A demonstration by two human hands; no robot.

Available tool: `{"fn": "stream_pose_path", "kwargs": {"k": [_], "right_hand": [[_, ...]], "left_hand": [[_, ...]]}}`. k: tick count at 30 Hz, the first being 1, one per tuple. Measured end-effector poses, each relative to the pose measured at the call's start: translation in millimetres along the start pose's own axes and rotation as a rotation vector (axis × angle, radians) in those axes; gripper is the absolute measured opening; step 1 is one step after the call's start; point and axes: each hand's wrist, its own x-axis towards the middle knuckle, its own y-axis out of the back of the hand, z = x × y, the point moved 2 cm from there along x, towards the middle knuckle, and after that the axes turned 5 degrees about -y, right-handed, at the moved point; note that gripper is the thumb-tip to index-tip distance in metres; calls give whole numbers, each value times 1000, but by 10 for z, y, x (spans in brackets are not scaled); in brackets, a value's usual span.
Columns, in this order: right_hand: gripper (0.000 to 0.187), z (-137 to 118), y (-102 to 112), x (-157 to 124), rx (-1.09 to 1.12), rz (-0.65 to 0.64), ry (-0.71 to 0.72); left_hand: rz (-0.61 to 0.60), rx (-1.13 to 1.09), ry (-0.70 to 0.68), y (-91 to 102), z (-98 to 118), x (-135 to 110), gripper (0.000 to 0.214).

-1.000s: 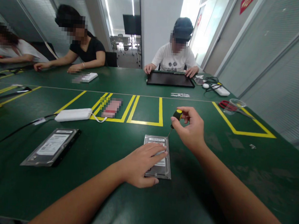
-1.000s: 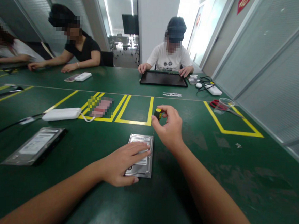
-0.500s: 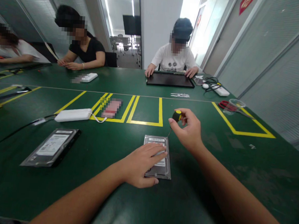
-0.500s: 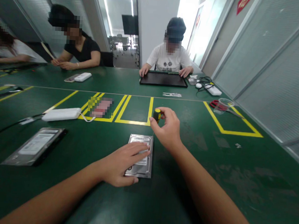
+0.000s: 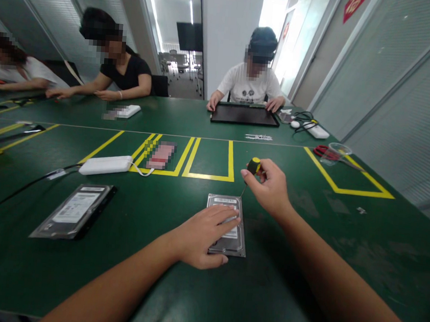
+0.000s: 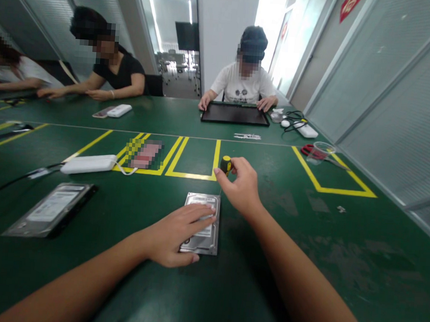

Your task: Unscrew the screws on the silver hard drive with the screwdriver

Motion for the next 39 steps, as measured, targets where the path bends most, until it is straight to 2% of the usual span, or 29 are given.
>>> {"fn": "stream_pose_path", "kwargs": {"k": [7, 16, 23, 28, 32, 36, 39], "right_hand": [[21, -13, 50, 20, 29, 0, -59], [24, -244, 313, 64, 259, 17, -111], [20, -495, 475, 36, 168, -107, -58], [19, -594, 570, -39, -16, -161, 18], [17, -451, 552, -232, -190, -275, 103], [26, -125, 523, -498, -265, -321, 198], [35, 143, 482, -683, -340, -411, 223]], "left_hand": [[-2, -12, 1, -5, -5, -2, 87], [-8, 1, 2, -6, 2, -8, 86], [-11, -6, 2, -12, -7, -5, 91], [-3, -22, -17, -18, -26, -19, 91], [1, -42, -22, -9, -34, -27, 90], [0, -49, -21, -6, -35, -26, 90], [-14, -42, -16, 0, -29, -22, 89]]}}
